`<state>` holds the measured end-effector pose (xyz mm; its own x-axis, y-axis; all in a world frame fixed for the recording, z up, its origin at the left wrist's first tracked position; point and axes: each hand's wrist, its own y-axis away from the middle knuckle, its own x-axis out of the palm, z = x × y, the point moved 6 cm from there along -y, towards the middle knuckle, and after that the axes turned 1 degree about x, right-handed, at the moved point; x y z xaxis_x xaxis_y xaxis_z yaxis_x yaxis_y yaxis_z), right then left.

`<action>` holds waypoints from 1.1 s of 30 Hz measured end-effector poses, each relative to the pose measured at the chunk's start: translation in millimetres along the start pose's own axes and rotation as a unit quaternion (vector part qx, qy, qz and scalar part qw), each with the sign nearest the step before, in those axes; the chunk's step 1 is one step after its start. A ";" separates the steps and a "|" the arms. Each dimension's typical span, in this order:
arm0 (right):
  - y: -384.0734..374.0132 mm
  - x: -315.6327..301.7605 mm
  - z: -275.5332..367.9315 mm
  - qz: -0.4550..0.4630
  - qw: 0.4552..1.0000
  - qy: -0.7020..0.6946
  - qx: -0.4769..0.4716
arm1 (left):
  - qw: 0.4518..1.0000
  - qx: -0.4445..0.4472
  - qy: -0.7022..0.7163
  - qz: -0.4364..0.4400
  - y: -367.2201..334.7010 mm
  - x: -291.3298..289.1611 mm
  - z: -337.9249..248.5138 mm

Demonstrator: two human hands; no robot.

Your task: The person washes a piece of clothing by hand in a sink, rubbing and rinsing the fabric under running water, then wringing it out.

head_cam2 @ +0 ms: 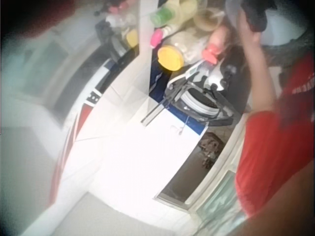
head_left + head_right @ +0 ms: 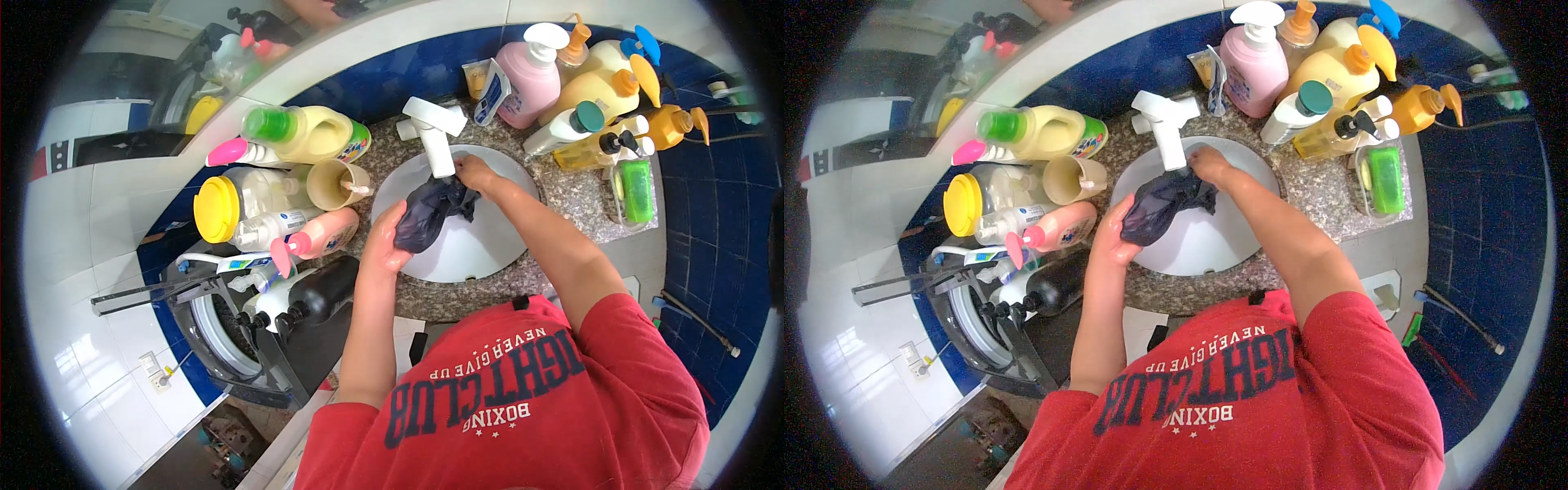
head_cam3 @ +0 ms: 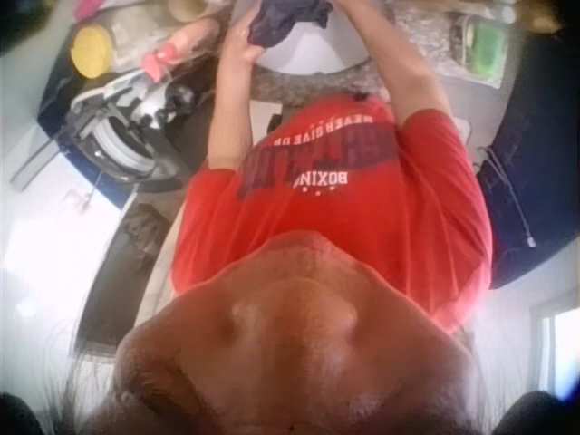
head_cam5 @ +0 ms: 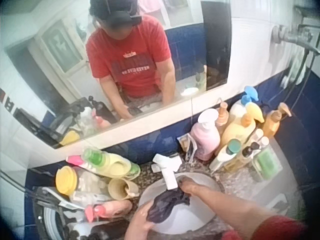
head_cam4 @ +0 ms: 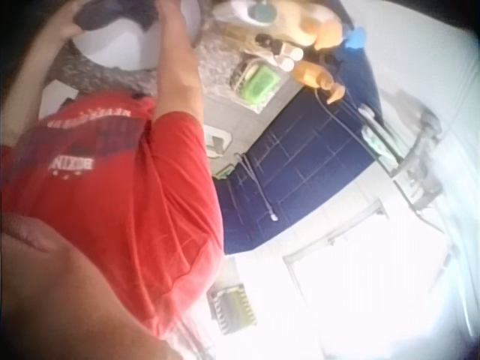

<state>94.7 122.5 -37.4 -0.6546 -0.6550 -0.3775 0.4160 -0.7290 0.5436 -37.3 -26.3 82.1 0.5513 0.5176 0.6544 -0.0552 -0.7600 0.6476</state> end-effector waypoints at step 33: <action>38.9 6.6 -47.5 -0.078 0.812 -0.569 0.102 | 0.996 -0.016 -0.064 -0.056 -150.7 -53.4 26.1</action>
<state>136.6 80.4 -54.4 -0.8972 0.1349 0.4205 0.2344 -0.6616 0.7123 -36.6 50.2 -60.7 0.6576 0.5426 0.5227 -0.0116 -0.6864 0.7272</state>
